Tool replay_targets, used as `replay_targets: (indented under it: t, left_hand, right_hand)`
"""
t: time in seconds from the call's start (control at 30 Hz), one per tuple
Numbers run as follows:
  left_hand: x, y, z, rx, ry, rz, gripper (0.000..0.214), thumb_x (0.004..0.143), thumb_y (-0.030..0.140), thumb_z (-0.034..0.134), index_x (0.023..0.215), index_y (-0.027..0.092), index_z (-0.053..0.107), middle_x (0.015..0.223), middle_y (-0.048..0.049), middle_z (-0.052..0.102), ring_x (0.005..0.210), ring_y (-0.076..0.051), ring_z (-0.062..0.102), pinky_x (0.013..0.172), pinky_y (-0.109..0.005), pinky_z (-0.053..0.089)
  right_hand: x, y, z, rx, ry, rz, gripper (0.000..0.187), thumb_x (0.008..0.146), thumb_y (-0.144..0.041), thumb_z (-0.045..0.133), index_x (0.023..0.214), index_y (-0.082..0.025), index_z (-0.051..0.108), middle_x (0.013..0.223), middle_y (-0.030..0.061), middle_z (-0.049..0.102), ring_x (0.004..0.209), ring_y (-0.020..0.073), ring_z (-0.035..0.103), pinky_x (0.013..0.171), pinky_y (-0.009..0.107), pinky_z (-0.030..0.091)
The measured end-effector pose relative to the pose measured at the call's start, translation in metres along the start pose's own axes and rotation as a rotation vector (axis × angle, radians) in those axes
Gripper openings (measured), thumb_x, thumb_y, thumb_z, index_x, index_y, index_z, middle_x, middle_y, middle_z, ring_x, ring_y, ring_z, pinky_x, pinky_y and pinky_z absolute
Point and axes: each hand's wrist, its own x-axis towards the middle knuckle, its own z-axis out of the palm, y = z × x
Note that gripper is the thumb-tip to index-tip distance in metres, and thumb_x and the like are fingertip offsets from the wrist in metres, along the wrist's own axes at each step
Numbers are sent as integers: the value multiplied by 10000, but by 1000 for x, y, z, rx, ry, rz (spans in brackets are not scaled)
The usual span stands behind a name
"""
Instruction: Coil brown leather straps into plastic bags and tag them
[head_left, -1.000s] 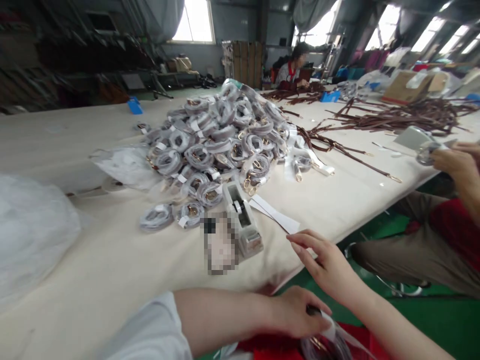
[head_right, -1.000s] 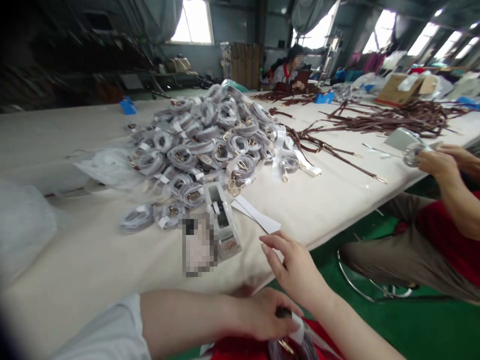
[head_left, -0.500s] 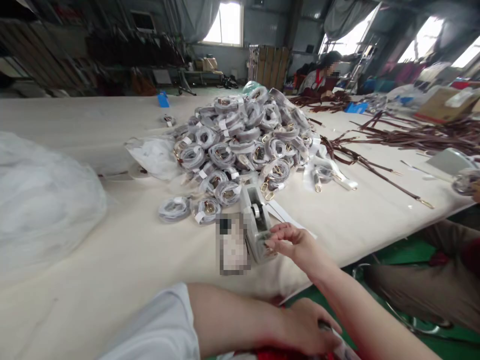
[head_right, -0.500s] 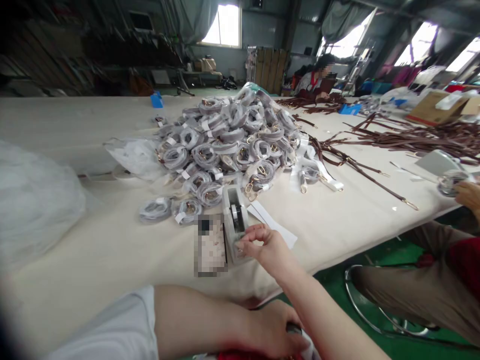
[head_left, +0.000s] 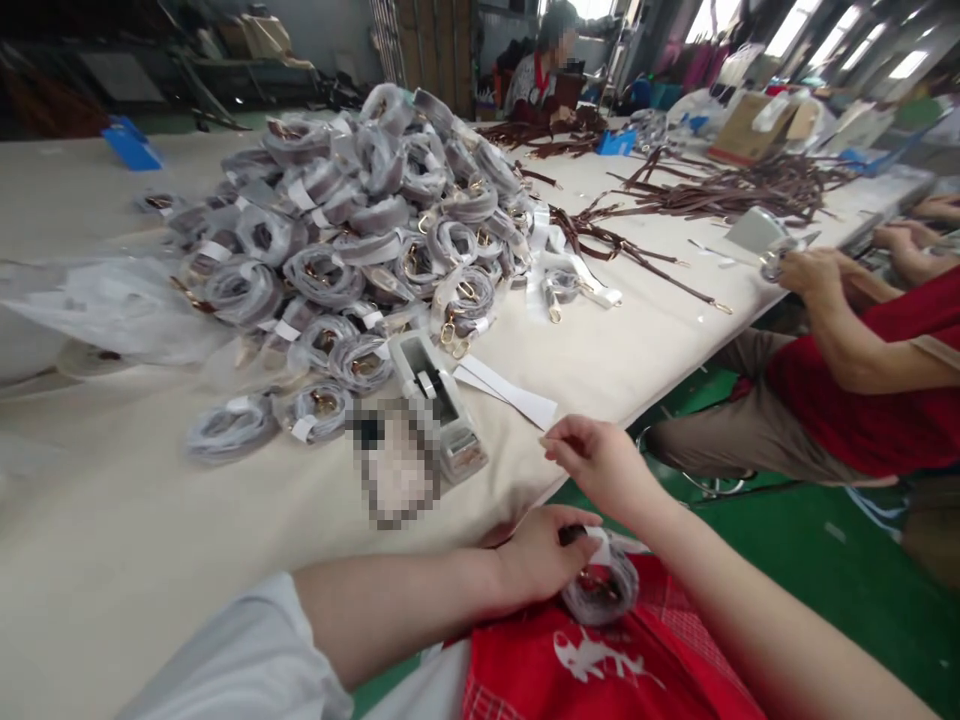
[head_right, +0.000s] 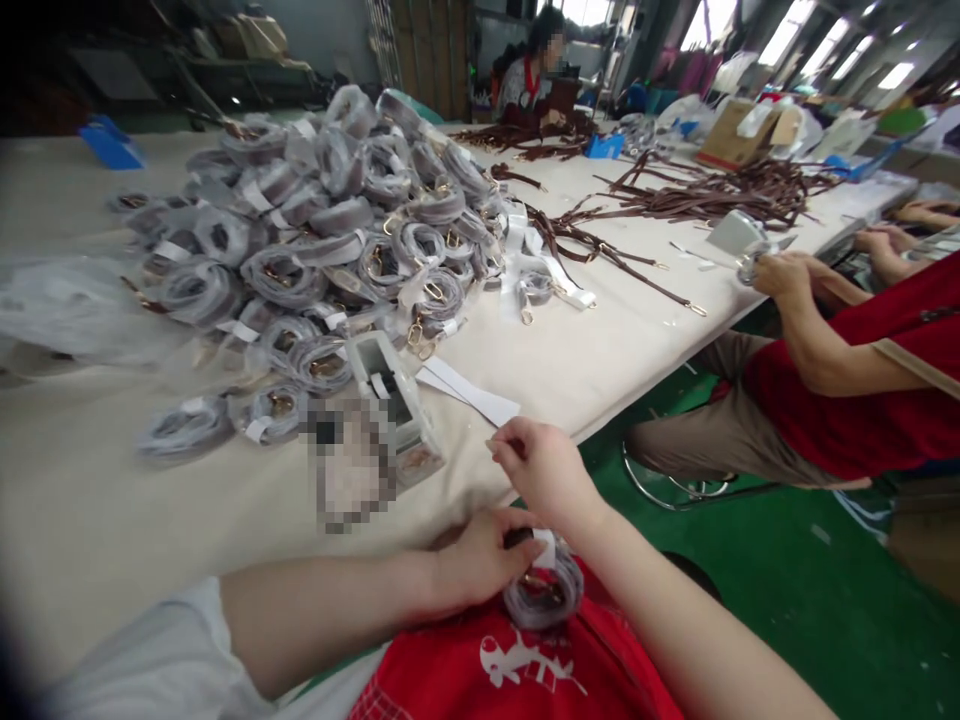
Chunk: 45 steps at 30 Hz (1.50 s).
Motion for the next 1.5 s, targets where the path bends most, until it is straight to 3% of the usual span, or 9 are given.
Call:
replay_targets:
  t: [0.13,0.27,0.43,0.67,1.1,1.43,1.5]
  left_hand:
    - [10,-5,0,-196,147,135,403,844,326,614,1202,147,657,1148,-106,695,1024,-237,649,955,-371,506]
    - [17,-8,-1,-305,204,115,404,853,289,620,1227,136,638,1166,-121,690,1066,-244,645,993,-389,497]
    - [14,-5,-1,-290,224,119,389,861,256,610,1233,149,636,1194,-119,678,1088,-240,642,1013,-387,492]
    - [13,-8,-2,-223,246,152,376,859,252,607,1219,151,643,1200,-113,674,1104,-239,633,1026,-384,487]
    - [11,-15,0,-250,235,161,393,868,249,572,1243,138,620,1234,-126,649,1148,-243,600,1035,-380,473]
    - [13,-14,1,-470,159,-3,387,906,342,481,1174,103,625,1053,-131,698,936,-229,660,831,-360,538]
    - [13,-14,2,-465,154,5,394,884,368,535,1170,107,606,1025,-125,700,907,-222,664,801,-342,537]
  right_hand:
    - [-43,12,-28,289,147,58,267,848,-452,645,758,-201,634,689,24,668,644,170,590,612,272,464]
    - [-84,39,-13,603,132,236,347,781,-502,735,691,-181,638,617,9,632,546,128,522,554,249,440]
    - [-102,57,10,823,112,435,368,713,-486,808,664,-165,634,602,3,648,453,80,466,476,216,374]
    - [-99,59,16,812,132,490,436,612,-534,853,620,-161,628,520,3,632,379,80,460,411,213,351]
    - [-92,63,33,722,215,468,476,616,-597,816,539,-189,585,482,-2,590,397,103,439,434,249,351]
    - [-98,61,40,688,259,446,530,630,-691,748,553,-204,552,467,-16,549,404,118,448,434,258,380]
    - [-99,62,41,692,251,440,532,634,-692,744,559,-200,557,470,-16,549,403,116,449,431,255,376]
